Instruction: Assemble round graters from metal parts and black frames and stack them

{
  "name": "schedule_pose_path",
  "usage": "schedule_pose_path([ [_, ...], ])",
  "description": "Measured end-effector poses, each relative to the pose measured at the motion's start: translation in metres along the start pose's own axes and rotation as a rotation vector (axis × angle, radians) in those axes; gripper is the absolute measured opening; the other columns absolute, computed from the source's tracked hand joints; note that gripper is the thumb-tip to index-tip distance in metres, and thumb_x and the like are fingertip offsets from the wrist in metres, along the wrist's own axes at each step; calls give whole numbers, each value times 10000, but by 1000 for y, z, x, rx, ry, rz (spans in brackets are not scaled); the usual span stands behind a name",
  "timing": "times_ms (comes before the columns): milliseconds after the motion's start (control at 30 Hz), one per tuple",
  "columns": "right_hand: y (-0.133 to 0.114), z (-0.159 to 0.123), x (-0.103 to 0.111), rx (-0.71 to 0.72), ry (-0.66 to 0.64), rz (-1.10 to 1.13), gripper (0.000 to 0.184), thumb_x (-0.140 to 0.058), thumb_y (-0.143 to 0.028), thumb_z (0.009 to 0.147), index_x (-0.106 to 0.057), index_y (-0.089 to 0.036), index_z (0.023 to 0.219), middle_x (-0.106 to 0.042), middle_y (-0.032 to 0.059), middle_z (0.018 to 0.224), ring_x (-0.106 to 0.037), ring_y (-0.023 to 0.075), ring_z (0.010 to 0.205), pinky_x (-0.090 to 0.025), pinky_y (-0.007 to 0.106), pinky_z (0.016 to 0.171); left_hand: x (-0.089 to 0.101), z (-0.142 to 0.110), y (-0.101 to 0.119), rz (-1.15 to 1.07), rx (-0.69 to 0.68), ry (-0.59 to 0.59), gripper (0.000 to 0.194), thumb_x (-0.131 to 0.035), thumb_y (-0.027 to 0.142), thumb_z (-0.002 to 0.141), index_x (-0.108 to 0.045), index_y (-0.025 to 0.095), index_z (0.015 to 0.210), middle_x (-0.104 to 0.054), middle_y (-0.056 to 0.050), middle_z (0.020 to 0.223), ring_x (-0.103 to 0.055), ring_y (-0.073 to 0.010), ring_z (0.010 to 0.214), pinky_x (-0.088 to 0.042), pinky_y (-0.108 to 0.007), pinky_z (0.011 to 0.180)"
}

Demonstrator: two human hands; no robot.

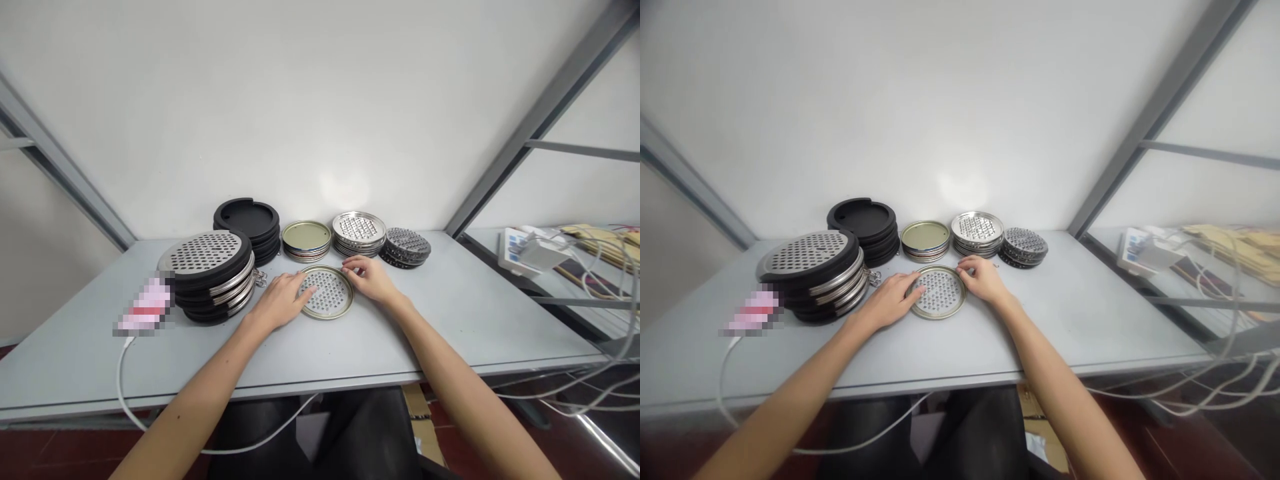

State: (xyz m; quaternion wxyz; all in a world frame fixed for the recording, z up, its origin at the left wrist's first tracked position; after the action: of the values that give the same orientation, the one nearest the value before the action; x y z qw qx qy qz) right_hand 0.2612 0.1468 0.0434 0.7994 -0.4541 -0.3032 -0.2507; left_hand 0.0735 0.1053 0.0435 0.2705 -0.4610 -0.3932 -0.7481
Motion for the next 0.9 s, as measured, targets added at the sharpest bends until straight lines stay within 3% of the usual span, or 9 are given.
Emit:
schedule_pose_path([
  [167,-9,-2,-13,82,-105,-92,216,-535,-241,859,-739,-179,897,-714,89,1024,-656,215,895,-507,322,776,12,-1,-6,39,141,85,324,-461,428,941,-673,212,1057,-726,-65,810,-674,-233,729,-490,-328,721],
  [333,-15,-3,-18,129,-153,-92,235,-519,-266,886,-724,-175,954,-709,96,1035,-646,228,942,-492,351,866,10,-1,2,-95,103,76,298,-468,395,940,-681,223,1056,-681,-1,659,-637,-182,612,-475,-287,654],
  [400,-16,-4,-21,149,-173,-78,243,-516,-280,894,-718,-168,968,-707,103,1030,-641,236,952,-487,366,886,10,-1,9,-135,36,90,271,-485,347,931,-669,208,1073,-699,-16,754,-652,-185,720,-493,-294,732],
  [467,-17,-5,-22,157,-180,-65,244,-524,-289,892,-711,-159,982,-705,110,1019,-636,241,951,-486,378,891,10,-2,16,-157,-48,107,306,-542,331,897,-627,184,1152,-700,-60,977,-637,-218,937,-483,-333,881],
  [600,-19,-5,-26,173,-163,-42,218,-550,-283,877,-701,-164,981,-699,106,1009,-629,242,948,-480,388,895,-1,-4,25,-173,-158,-5,689,-663,437,806,-417,172,1392,-515,-126,1361,-451,-291,1269,-361,-430,1087],
  [733,-24,-7,-31,189,-143,-24,194,-561,-276,874,-692,-169,967,-686,102,1021,-618,238,977,-459,395,929,-16,-6,24,-169,-146,-141,884,-674,547,765,-296,156,1462,-383,-153,1476,-321,-325,1376,-286,-468,1138],
  [900,-26,-8,-35,167,-102,-14,198,-571,-283,869,-697,-159,960,-644,131,1115,-585,255,1067,-426,428,991,-22,-6,22,-181,-115,-208,1013,-714,597,696,-251,155,1482,-337,-164,1505,-287,-340,1395,-274,-480,1140],
])
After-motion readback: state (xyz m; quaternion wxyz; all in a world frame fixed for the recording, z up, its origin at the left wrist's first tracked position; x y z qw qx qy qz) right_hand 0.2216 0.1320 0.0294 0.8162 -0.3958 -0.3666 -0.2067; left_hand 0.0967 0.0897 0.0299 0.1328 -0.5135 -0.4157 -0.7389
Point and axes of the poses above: each hand's wrist, its own z-axis towards the middle knuckle, its own x-axis out of the back of the hand, y = z × x, the point moved 9 cm from there along z, towards the middle knuckle
